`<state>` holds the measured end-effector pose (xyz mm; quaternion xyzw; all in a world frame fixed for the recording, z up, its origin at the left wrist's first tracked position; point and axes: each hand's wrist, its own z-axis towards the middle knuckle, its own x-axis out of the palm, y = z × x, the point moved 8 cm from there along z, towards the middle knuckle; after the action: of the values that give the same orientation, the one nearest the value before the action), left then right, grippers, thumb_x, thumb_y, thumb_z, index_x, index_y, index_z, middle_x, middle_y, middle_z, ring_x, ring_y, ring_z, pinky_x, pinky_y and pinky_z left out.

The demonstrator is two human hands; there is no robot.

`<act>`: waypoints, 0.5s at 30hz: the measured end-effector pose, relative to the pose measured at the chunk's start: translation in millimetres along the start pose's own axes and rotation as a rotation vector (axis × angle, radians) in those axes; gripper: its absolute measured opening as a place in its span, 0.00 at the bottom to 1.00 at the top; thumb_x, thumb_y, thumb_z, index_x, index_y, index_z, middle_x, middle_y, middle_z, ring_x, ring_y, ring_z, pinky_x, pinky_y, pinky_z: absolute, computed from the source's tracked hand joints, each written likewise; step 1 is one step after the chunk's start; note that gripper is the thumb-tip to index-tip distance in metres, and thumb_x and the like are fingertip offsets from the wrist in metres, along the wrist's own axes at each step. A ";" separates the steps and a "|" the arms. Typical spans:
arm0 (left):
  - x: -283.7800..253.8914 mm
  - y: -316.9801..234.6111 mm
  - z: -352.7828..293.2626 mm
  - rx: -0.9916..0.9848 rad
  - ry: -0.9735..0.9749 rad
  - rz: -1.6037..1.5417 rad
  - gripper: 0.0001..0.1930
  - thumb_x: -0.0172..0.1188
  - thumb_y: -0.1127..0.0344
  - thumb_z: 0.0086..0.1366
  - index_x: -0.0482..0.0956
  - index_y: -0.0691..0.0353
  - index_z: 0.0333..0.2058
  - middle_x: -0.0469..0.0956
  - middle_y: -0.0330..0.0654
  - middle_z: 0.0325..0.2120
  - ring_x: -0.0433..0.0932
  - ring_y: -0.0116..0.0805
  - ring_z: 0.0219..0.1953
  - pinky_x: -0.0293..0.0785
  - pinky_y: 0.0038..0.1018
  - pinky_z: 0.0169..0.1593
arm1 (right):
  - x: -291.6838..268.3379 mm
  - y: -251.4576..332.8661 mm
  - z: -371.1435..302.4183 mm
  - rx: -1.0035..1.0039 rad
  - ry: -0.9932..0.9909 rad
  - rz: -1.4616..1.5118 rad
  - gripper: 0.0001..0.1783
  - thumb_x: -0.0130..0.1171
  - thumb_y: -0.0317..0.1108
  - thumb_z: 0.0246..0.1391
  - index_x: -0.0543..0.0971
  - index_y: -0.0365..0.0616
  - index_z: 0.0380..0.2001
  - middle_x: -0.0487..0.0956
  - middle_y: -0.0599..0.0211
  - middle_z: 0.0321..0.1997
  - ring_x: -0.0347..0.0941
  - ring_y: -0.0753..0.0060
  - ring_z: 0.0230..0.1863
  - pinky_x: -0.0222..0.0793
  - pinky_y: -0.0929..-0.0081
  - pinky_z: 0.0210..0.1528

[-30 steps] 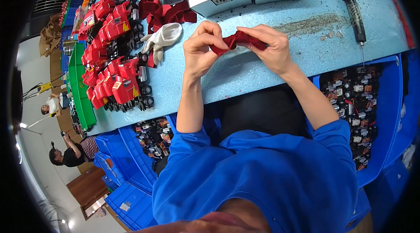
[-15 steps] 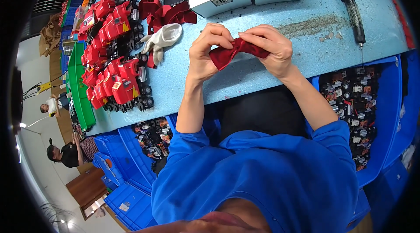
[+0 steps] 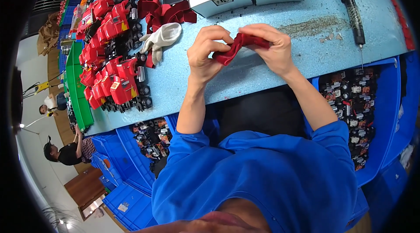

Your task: Assembling toy car components with a power screwdriver and hand-folding red fabric bows at a factory workbench.

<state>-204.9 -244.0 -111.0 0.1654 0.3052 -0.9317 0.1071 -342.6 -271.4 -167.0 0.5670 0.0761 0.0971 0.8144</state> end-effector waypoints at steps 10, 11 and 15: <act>10.1 -10.6 -2.3 0.152 0.181 0.373 0.08 0.57 0.71 0.39 0.67 0.62 0.20 0.72 0.39 0.27 0.74 0.36 0.34 0.70 0.28 0.34 | 10.0 37.2 1.8 -0.460 0.109 -0.407 0.18 0.58 0.19 0.34 0.76 0.43 0.34 0.72 0.59 0.44 0.66 0.58 0.49 0.61 0.65 0.51; 13.5 -10.3 -1.7 0.134 0.219 0.354 0.07 0.56 0.71 0.40 0.67 0.61 0.20 0.72 0.40 0.27 0.74 0.36 0.33 0.70 0.29 0.33 | 12.5 33.3 2.7 -0.424 0.166 -0.389 0.16 0.57 0.19 0.35 0.75 0.42 0.33 0.72 0.59 0.44 0.66 0.58 0.49 0.61 0.65 0.51; 15.6 -7.4 -4.6 0.088 0.265 0.291 0.07 0.56 0.71 0.40 0.68 0.62 0.20 0.71 0.40 0.26 0.73 0.37 0.32 0.71 0.29 0.34 | 19.0 23.1 3.8 -0.344 0.210 -0.405 0.14 0.56 0.18 0.37 0.74 0.41 0.32 0.72 0.59 0.44 0.66 0.58 0.49 0.62 0.65 0.51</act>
<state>-220.4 -236.9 -116.4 0.3333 0.2487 -0.8889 0.1921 -324.9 -262.4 -144.3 0.3806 0.2542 0.0019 0.8891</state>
